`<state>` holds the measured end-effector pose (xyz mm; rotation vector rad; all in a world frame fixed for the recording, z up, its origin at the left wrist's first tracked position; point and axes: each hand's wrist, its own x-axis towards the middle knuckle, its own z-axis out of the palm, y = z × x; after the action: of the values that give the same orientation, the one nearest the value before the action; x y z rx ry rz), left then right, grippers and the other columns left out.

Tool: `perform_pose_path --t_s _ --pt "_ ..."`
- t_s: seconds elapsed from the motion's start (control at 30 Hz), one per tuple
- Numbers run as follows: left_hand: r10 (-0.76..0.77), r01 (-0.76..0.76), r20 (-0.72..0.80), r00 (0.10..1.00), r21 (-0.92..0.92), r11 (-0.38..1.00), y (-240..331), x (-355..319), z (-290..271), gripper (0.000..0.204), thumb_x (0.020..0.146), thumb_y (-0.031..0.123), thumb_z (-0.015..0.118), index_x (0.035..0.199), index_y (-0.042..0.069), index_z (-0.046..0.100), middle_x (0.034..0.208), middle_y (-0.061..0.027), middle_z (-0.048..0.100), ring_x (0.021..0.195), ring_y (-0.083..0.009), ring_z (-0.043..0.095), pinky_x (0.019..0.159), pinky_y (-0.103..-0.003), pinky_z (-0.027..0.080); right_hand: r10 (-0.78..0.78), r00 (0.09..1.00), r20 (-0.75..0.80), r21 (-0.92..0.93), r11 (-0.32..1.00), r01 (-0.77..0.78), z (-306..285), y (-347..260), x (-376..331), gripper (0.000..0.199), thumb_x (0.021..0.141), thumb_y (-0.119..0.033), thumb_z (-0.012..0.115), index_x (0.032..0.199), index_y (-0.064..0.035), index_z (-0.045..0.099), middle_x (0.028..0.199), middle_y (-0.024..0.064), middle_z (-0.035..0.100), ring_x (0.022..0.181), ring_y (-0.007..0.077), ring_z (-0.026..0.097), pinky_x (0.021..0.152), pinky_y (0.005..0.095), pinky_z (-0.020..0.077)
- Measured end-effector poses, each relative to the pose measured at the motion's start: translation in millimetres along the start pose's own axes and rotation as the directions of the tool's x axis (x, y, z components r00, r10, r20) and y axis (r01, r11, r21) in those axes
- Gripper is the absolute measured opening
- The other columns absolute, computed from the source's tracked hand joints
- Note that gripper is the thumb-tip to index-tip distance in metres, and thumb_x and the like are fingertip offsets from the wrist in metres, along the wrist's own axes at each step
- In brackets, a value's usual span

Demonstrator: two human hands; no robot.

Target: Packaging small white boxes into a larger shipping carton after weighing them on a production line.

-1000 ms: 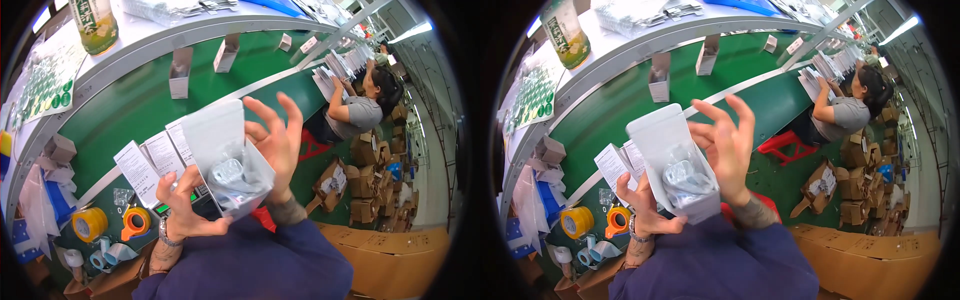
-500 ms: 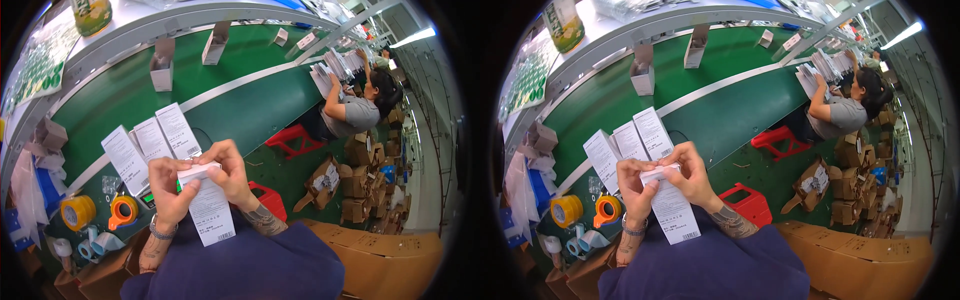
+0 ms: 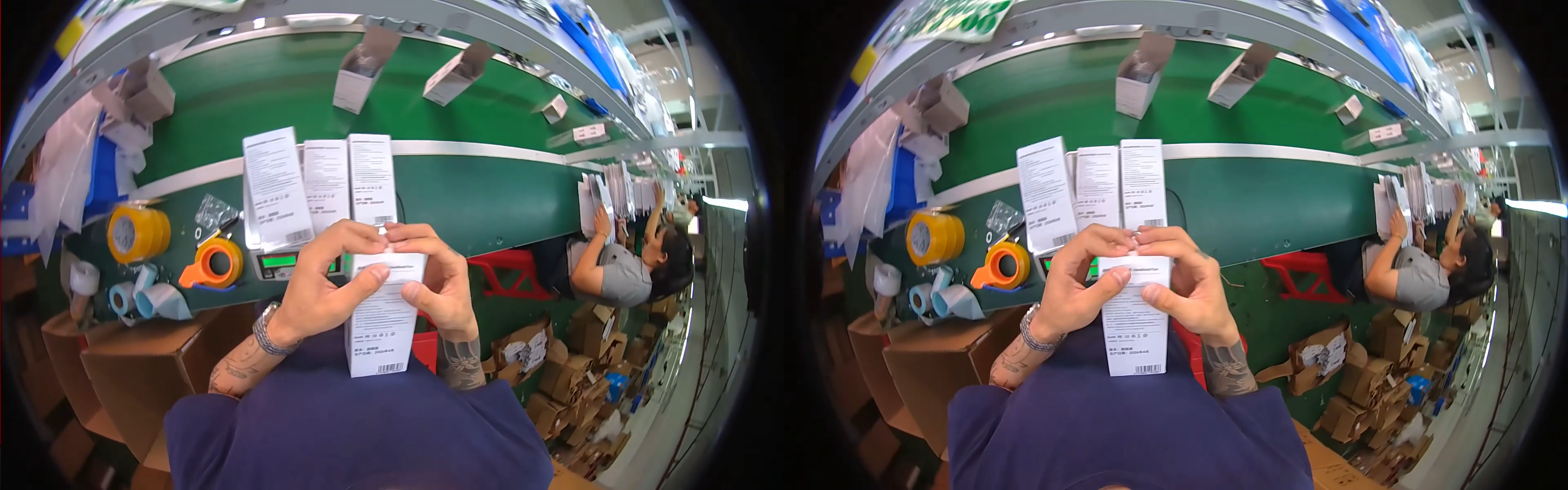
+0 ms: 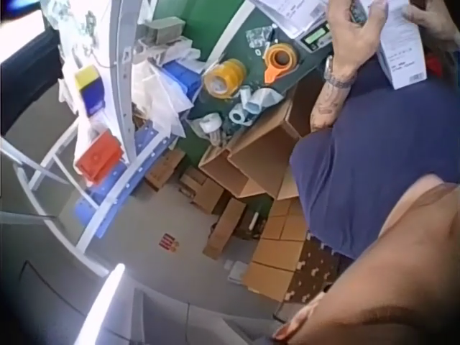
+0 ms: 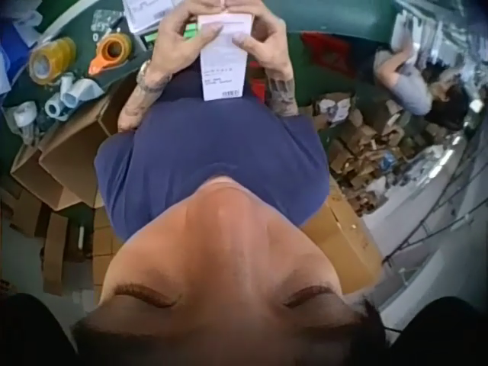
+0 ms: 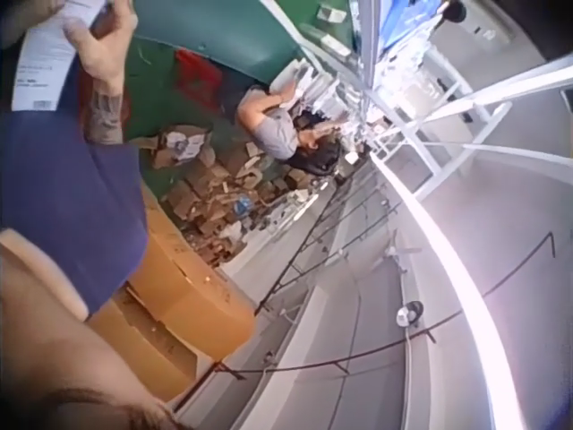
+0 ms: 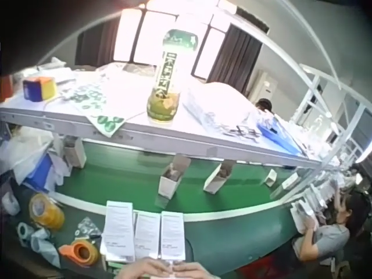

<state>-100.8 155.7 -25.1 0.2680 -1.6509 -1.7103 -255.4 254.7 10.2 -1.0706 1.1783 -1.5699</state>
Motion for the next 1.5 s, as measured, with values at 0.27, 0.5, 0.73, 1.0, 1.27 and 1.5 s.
perform_pose_path --t_s 0.27,0.5,0.73,1.0,1.27,1.5 --pt "0.046 0.075 -0.362 0.931 0.315 0.946 46 -41 -36 0.043 0.080 -0.006 0.056 0.122 0.001 0.053 0.128 -0.0167 0.053 0.115 -0.0239 0.052 0.101 -0.035 0.042 0.104 0.980 -0.168 -0.006 0.994 -0.107 -39 48 99 0.034 0.087 -0.004 0.064 0.121 -0.0008 0.058 0.122 0.0135 0.061 0.107 0.0211 0.058 0.092 0.0293 0.0464" --pt "-0.072 0.329 -0.839 0.539 0.131 0.935 58 -108 -68 0.032 0.088 -0.003 0.054 0.120 -0.001 0.054 0.115 -0.0107 0.061 0.100 -0.0166 0.058 0.091 -0.028 0.045 -0.158 0.928 -0.337 -0.073 0.987 0.141 -64 54 115 0.038 0.094 -0.013 0.061 0.129 -0.0035 0.052 0.125 0.0141 0.058 0.117 0.0248 0.054 0.104 0.0389 0.0406" --pt "-0.121 0.335 -0.929 0.349 0.003 0.942 26 -112 -40 0.027 0.089 0.002 0.059 0.115 0.000 0.058 0.112 -0.0085 0.062 0.094 -0.0145 0.058 0.088 -0.025 0.046 0.179 0.935 -0.305 0.097 0.983 -0.157 -83 73 31 0.031 0.095 -0.012 0.057 0.124 -0.0013 0.052 0.113 0.0140 0.060 0.107 0.0226 0.056 0.096 0.0377 0.0456" --pt "-0.118 0.402 -0.824 0.555 0.141 0.905 41 -54 -23 0.033 0.091 0.013 0.059 0.121 -0.001 0.055 0.120 -0.0119 0.058 0.102 -0.0195 0.055 0.090 -0.031 0.047 0.236 0.970 -0.058 0.148 0.963 -0.225 -111 63 47 0.029 0.095 -0.012 0.057 0.122 -0.0008 0.053 0.111 0.0141 0.061 0.100 0.0219 0.059 0.092 0.0338 0.0472" --pt "-0.107 0.539 -0.796 0.596 0.298 0.788 17 -31 -42 0.042 0.094 0.020 0.056 0.129 -0.002 0.048 0.128 -0.0199 0.053 0.113 -0.0288 0.055 0.094 -0.035 0.048 0.306 0.951 0.051 -0.198 0.936 -0.290 -75 29 59 0.031 0.096 -0.014 0.056 0.123 0.0015 0.053 0.113 0.0152 0.061 0.098 0.0199 0.060 0.090 0.0314 0.0474" --pt "0.017 0.370 -0.605 0.796 0.508 0.778 -19 -20 -60 0.042 0.081 0.028 0.062 0.105 -0.005 0.055 0.083 -0.0219 0.065 0.076 -0.0402 0.062 0.076 -0.046 0.049 0.257 0.966 -0.025 -0.500 0.833 -0.235 16 57 58 0.036 0.096 -0.015 0.056 0.128 0.0006 0.051 0.113 0.0150 0.061 0.100 0.0195 0.059 0.088 0.0308 0.0480"
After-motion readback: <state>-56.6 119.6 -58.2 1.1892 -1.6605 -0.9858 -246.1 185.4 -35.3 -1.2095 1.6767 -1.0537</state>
